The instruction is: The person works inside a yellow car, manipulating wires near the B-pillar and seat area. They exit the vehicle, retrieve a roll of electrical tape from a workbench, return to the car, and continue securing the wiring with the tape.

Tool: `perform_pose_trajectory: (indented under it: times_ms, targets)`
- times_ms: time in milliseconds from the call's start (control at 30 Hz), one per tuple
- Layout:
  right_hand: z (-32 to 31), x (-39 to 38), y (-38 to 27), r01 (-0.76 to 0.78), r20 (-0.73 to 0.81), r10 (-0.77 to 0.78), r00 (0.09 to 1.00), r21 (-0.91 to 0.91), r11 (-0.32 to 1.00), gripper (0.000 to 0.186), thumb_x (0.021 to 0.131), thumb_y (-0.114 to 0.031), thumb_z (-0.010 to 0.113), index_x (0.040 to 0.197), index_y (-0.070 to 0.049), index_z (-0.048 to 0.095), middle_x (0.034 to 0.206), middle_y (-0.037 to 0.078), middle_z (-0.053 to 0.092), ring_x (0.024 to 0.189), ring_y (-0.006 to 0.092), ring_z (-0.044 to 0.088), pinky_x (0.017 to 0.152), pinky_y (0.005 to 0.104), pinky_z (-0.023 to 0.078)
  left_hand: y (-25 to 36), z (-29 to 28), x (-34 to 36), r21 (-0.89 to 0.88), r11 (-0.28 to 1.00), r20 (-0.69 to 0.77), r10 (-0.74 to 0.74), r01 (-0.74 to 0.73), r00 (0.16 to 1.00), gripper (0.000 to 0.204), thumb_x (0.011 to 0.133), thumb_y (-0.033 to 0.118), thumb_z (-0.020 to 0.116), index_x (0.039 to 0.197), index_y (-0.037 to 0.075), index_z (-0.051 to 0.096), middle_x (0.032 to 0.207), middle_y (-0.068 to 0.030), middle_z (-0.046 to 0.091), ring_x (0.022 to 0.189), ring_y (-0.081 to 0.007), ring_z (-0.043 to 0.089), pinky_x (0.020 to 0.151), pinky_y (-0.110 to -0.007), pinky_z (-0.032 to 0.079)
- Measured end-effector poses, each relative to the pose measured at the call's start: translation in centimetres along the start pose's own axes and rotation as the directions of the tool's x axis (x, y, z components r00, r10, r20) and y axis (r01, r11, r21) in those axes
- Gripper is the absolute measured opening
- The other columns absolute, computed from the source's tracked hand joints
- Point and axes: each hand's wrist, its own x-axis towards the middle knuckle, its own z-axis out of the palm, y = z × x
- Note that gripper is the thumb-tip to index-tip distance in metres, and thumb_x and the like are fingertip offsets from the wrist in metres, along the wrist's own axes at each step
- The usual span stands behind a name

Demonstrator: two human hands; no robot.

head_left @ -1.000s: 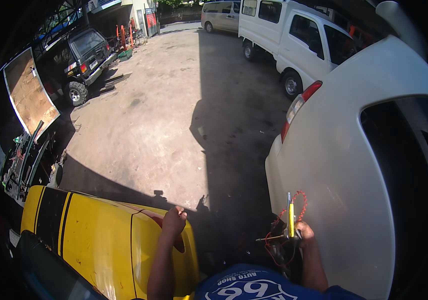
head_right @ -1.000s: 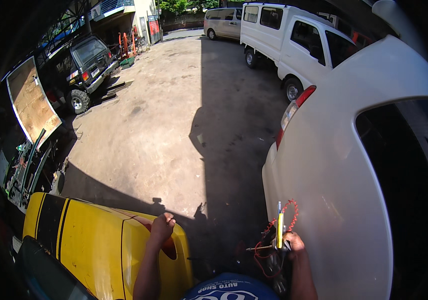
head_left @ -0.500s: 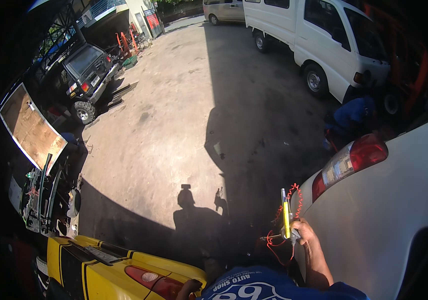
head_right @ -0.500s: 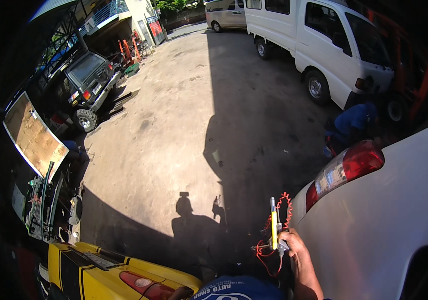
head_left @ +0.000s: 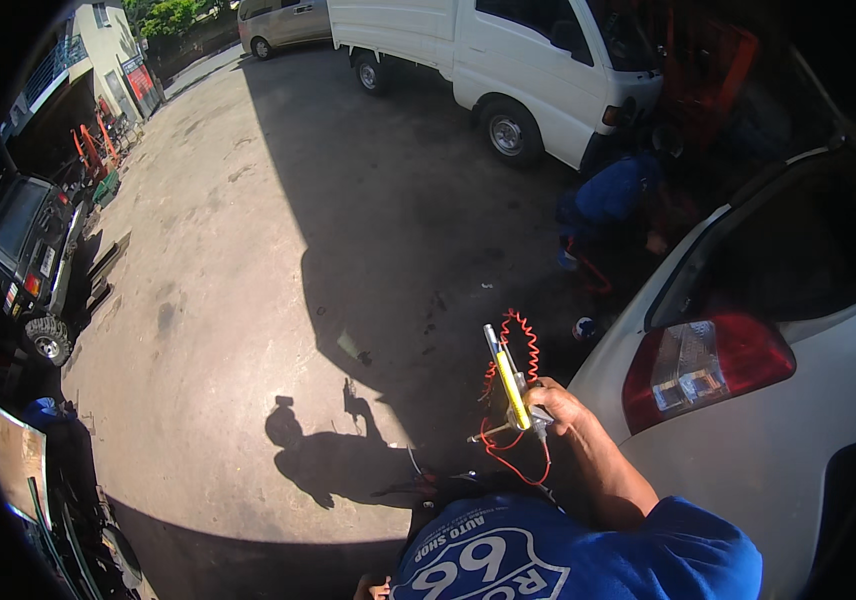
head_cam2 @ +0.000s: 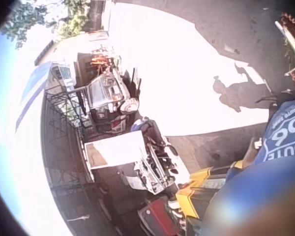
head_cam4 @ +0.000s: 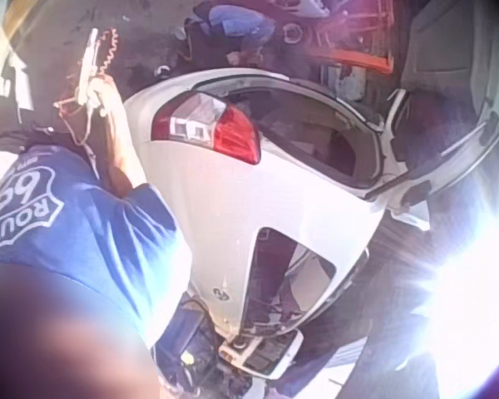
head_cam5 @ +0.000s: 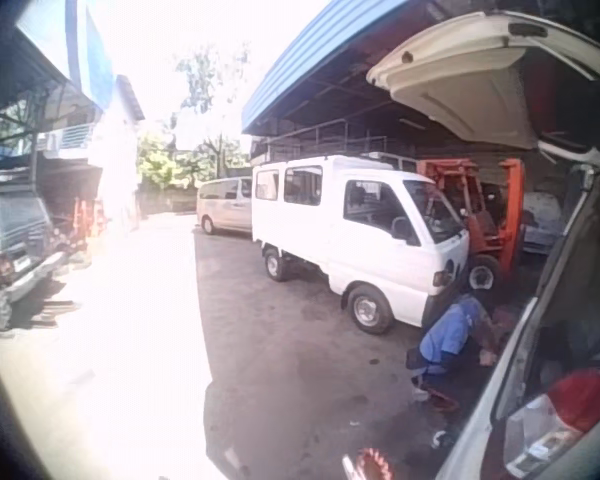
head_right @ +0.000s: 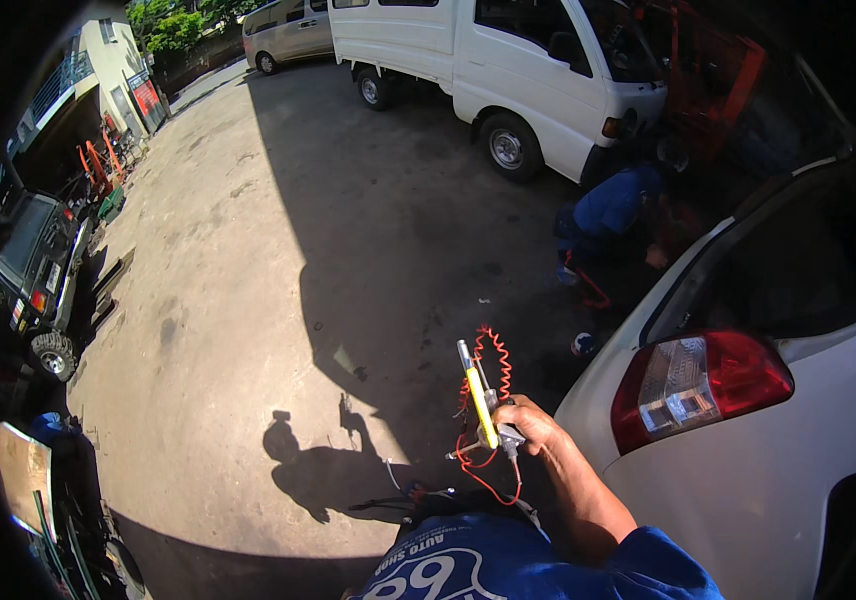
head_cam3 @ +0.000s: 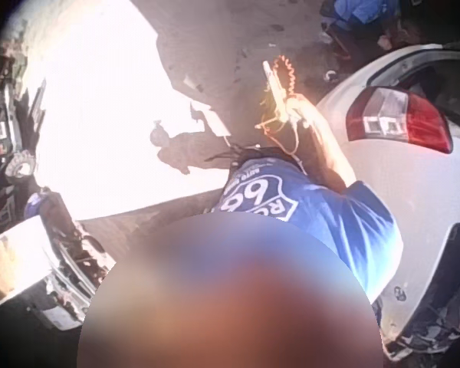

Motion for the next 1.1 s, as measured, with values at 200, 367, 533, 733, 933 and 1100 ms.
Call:
perform_pose_trajectory:
  times_ms: [200, 367, 533, 733, 933, 1100]
  targets:
    - [1.3, 8.7, -1.9, 0.176, -0.088, -0.157, 0.984, 0.275, 0.945, 0.032, 0.071, -0.016, 0.060, 0.091, 0.007, 0.066, 0.078, 0.017, 0.069, 0.064, 0.0248, 0.066, 0.062, 0.0343, 0.056, 26.1, -14.9, 7.3, 0.011, 0.871, -0.319, 0.468, -0.491, 0.824, 0.029, 0.094, 0.017, 0.063, 0.113, -0.005, 0.066, 0.095, -0.0145, 0.073, 0.081, -0.0213, 0.073, 0.076, -0.032, 0.057]
    - [0.0, 19.5, -4.0, 0.119, -0.175, -0.083, 0.981, 0.207, 0.971, 0.031, 0.077, -0.020, 0.062, 0.093, 0.006, 0.068, 0.082, 0.017, 0.071, 0.069, 0.0254, 0.069, 0.067, 0.0351, 0.057, 43.8, -20.4, 9.9, 0.107, 0.732, -0.201, 0.679, -0.673, 0.706, 0.026, 0.098, 0.016, 0.060, 0.114, -0.004, 0.065, 0.091, -0.0076, 0.070, 0.082, -0.0147, 0.068, 0.074, -0.030, 0.054]
    - [0.5, 33.1, -8.9, 0.099, -0.169, -0.075, 0.983, 0.138, 0.985, 0.034, 0.074, -0.020, 0.062, 0.094, 0.007, 0.065, 0.079, 0.017, 0.070, 0.068, 0.0266, 0.070, 0.066, 0.0365, 0.059, 44.6, -25.0, 15.9, 0.127, 0.864, -0.260, 0.504, -0.488, 0.824, 0.033, 0.094, 0.024, 0.065, 0.115, -0.002, 0.068, 0.094, -0.0145, 0.074, 0.084, -0.0207, 0.074, 0.075, -0.034, 0.057]
    - [3.2, 53.2, -17.1, -0.034, 0.086, 0.024, 0.996, 0.106, 0.994, 0.028, 0.079, -0.019, 0.061, 0.094, 0.003, 0.068, 0.083, 0.013, 0.071, 0.069, 0.0234, 0.070, 0.064, 0.0352, 0.057, 30.9, -25.4, 19.4, 0.115, 0.992, -0.194, -0.037, 0.060, 0.980, 0.023, 0.089, 0.024, 0.070, 0.103, 0.006, 0.071, 0.090, -0.0083, 0.075, 0.081, -0.0211, 0.073, 0.068, -0.037, 0.054]
    - [11.0, 71.8, -26.9, -0.025, 0.158, 0.057, 0.986, -0.200, 0.980, 0.026, 0.079, -0.021, 0.064, 0.091, 0.001, 0.071, 0.082, 0.010, 0.072, 0.069, 0.0201, 0.069, 0.063, 0.0330, 0.055, 32.6, -23.5, 23.9, -0.331, 0.918, -0.078, -0.255, 0.216, 0.964, 0.022, 0.085, 0.027, 0.076, 0.098, 0.009, 0.073, 0.095, -0.0072, 0.076, 0.088, -0.0234, 0.072, 0.078, -0.041, 0.055]
    - [18.3, 79.2, -30.5, -0.060, 0.140, 0.092, 0.986, -0.215, 0.975, 0.025, 0.076, -0.014, 0.066, 0.093, 0.001, 0.073, 0.086, 0.009, 0.072, 0.071, 0.0180, 0.067, 0.066, 0.0320, 0.053, 42.9, -32.1, 33.9, -0.350, 0.902, -0.053, -0.288, 0.252, 0.956, 0.023, 0.084, 0.027, 0.076, 0.099, 0.011, 0.074, 0.095, -0.0076, 0.076, 0.090, -0.0236, 0.072, 0.079, -0.041, 0.055]
